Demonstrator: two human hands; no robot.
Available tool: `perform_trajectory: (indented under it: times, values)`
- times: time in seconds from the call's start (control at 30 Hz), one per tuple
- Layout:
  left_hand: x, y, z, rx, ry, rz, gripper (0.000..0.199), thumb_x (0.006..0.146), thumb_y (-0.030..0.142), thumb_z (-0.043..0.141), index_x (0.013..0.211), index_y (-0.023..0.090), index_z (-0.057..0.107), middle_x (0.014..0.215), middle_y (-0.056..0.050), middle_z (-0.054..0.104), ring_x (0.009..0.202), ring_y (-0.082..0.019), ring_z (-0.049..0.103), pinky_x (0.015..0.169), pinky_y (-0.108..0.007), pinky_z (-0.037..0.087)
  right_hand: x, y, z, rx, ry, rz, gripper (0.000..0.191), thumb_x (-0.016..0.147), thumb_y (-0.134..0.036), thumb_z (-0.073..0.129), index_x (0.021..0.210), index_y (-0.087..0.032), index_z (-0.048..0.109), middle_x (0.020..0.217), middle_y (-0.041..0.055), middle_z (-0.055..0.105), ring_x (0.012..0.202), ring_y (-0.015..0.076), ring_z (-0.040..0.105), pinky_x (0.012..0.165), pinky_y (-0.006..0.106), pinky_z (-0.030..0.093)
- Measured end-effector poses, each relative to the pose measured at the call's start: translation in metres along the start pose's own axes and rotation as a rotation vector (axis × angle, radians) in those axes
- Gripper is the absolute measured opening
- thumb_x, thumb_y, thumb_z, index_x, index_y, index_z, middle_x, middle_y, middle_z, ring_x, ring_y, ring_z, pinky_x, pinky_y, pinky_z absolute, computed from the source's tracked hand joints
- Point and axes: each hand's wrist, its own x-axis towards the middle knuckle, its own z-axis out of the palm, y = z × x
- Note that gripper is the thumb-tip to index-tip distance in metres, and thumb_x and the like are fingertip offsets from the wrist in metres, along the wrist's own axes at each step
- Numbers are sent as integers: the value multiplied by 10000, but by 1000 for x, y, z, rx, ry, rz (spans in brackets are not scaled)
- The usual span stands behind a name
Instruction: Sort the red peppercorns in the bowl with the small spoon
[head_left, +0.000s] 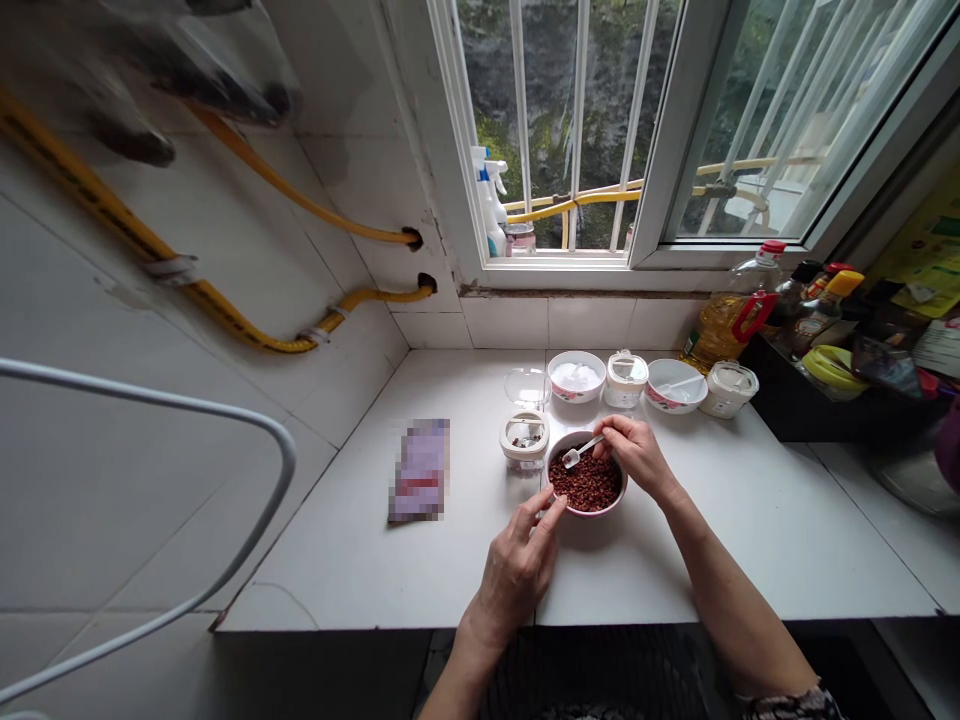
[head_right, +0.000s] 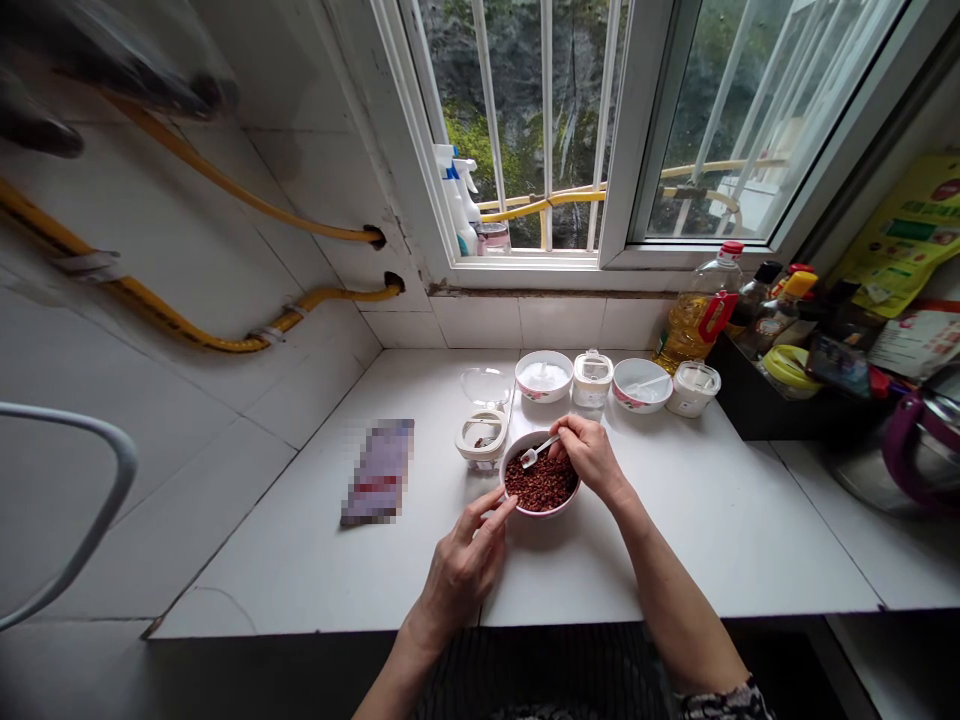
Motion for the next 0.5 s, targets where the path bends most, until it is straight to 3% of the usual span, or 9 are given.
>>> perform_trajectory:
  times: [0.23,0.4,0.5]
  values:
    - [-1,0,1,6,1,-5,550,921,0,458,1435,194,480,1284,-140,605,1131,-202,662,911,-282,599,3,-5,-2,133,46,-12,186,795,-363,586,778,-187,642,568,16,680,560,171,628,615,301,515]
    - [-1,-1,1,3,-8,-2,595,925,5,444,1482,213,430,1298,-140,599,1142,-208,659,915,-296,602,-1,-15,14,119,122,-181,233,913,-399,531,922,-193,638,741,50,735,703,196,695,726,342,561]
    - [-1,-1,0,11,-16,-4,614,924,3,439,1497,219,411,1298,-142,599,1132,-210,662,904,-300,608,-5,-21,28,-46,86,-326,209,975,-326,473,1003,-211,644,877,79,762,851,223,720,841,387,548]
